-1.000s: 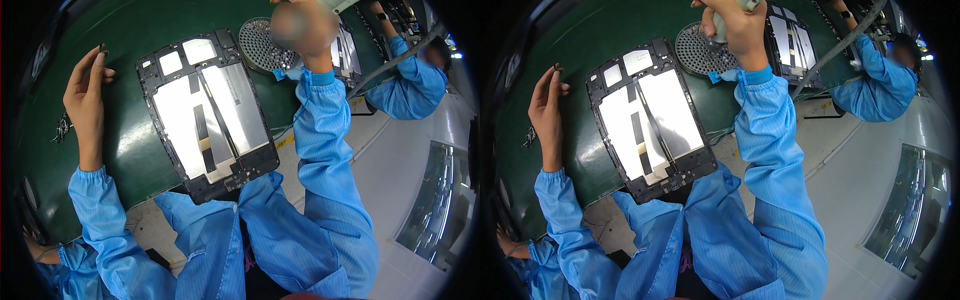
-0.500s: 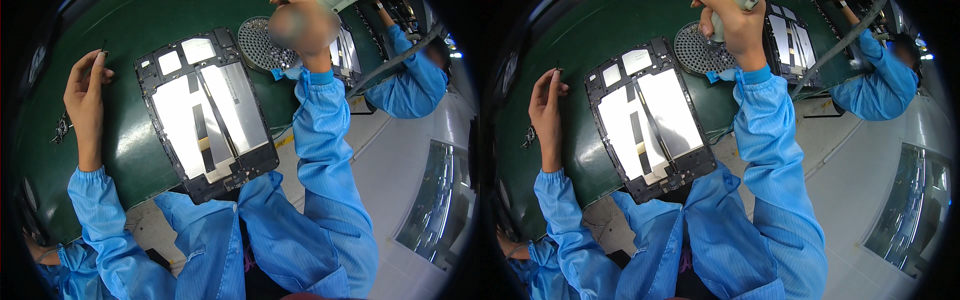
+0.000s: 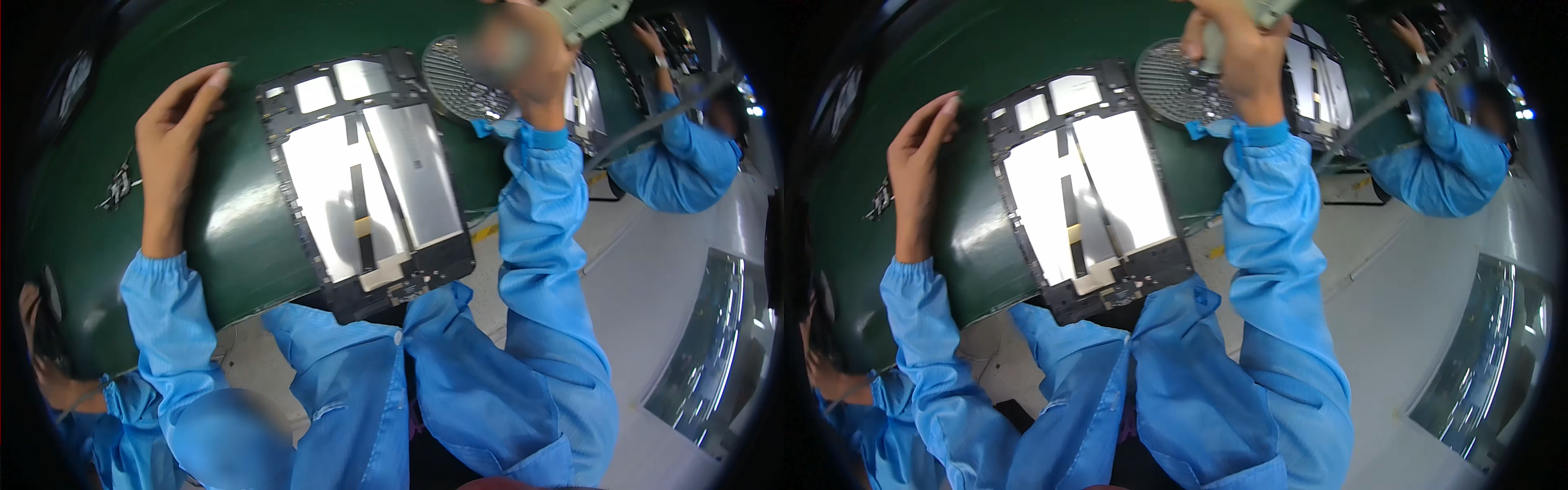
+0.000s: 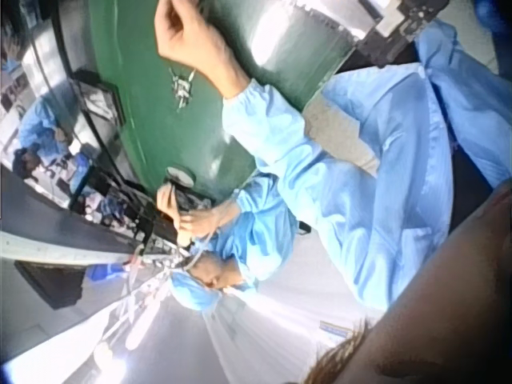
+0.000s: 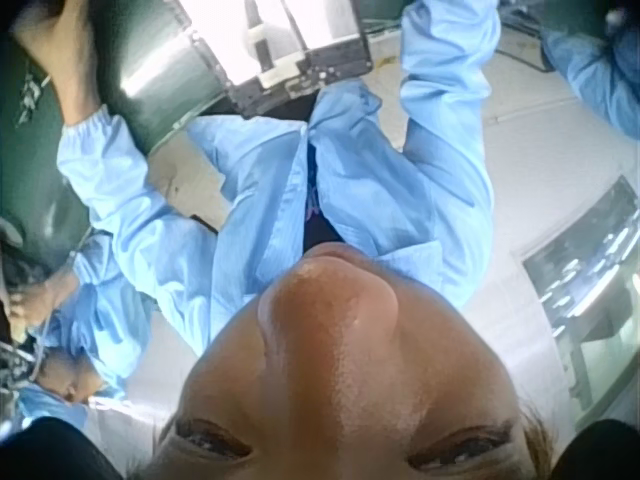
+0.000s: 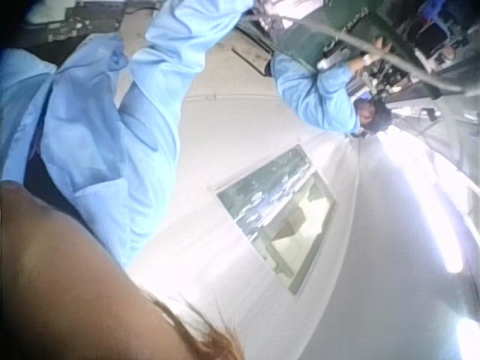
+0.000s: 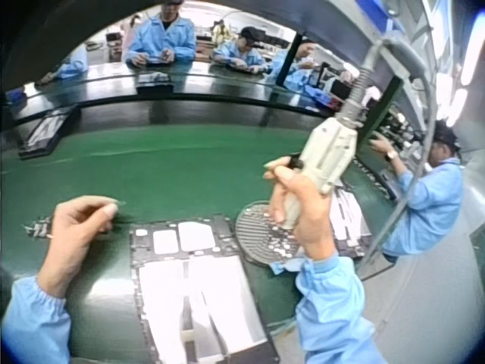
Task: Assembling internal components of a tablet using an electric screwdriver on a production line.
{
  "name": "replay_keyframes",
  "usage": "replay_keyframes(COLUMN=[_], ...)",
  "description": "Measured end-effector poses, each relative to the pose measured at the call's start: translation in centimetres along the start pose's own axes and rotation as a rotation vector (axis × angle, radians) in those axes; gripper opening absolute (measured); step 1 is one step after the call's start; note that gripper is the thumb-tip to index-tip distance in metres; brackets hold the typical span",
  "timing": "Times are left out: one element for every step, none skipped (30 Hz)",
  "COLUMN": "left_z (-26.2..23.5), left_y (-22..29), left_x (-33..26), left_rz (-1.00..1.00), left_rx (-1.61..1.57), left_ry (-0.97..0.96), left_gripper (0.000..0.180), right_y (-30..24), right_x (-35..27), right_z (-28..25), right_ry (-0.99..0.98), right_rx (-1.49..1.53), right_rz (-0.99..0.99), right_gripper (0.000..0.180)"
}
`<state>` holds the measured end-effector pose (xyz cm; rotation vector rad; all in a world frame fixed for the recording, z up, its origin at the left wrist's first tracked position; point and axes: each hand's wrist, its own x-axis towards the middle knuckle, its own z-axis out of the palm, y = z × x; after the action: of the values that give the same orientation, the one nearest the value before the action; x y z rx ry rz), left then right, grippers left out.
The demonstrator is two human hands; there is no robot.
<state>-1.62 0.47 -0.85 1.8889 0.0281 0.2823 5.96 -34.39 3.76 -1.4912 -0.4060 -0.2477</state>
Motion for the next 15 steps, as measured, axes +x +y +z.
replay_keyframes(left_z=[0.1,-0.1,0.1,0.3,0.5,0.8,1.0,1.0,1.2,1.4,1.6,1.8,1.9,1.4,1.5], left_y=[0.2,0.3,0.4,0.9,0.3,0.0,-0.2,0.2,0.2,0.0,0.0,0.3,0.4,-0.1,-0.4], left_x=[0.1,0.2,0.5,0.8,0.4,0.5,0.5,0.5,0.5,0.5,0.4,0.6,0.7,0.3,0.4], left_rz=[-0.016,-0.004,0.012,0.034,0.069,0.073,0.078,0.017,0.016,0.028,0.039,0.025,0.030,0.054,0.090], left_rx=[-0.006,-0.008,-0.023,-0.024,-0.023,-0.039,-0.056,-0.087,-0.085,-0.092,-0.100,-0.088,-0.093,-0.060,-0.042], left_ry=[-0.034,-0.070,-0.119,-0.162,-0.200,-0.204,-0.209,-0.214,-0.206,-0.202,-0.198,-0.195,-0.197,-0.179,-0.182], left_gripper=[0.026,0.027,0.027,0.028,0.027,0.026,0.026,0.026,0.026,0.025,0.025,0.024,0.024,0.024,0.024], right_y=[-0.1,-0.4,-1.0,-1.7,-1.8,-2.5,-2.8,-3.2,-3.6,-3.8,-4.1,-4.4,-4.6,-3.9,-3.4], right_x=[0.1,0.4,0.6,0.8,0.5,0.6,0.8,1.0,1.3,1.8,1.9,2.0,2.0,1.9,1.9], right_z=[0.0,0.1,0.1,0.5,1.2,2.5,3.8,5.1,6.1,7.0,8.8,10.1,11.3,13.3,14.5], right_ry=[0.004,-0.003,0.000,0.002,-0.005,0.045,0.035,-0.009,-0.056,-0.158,-0.153,-0.168,-0.184,-0.187,-0.171], right_rx=[0.042,0.060,0.062,0.058,0.063,0.080,0.092,0.114,0.134,0.131,0.139,0.123,0.107,0.170,0.212], right_rz=[0.004,0.002,-0.003,-0.013,-0.020,-0.015,-0.012,-0.009,-0.009,-0.005,-0.008,-0.015,-0.023,-0.052,-0.086], right_gripper=[0.029,0.030,0.031,0.032,0.033,0.034,0.034,0.034,0.034,0.034,0.034,0.033,0.031,0.029,0.026])
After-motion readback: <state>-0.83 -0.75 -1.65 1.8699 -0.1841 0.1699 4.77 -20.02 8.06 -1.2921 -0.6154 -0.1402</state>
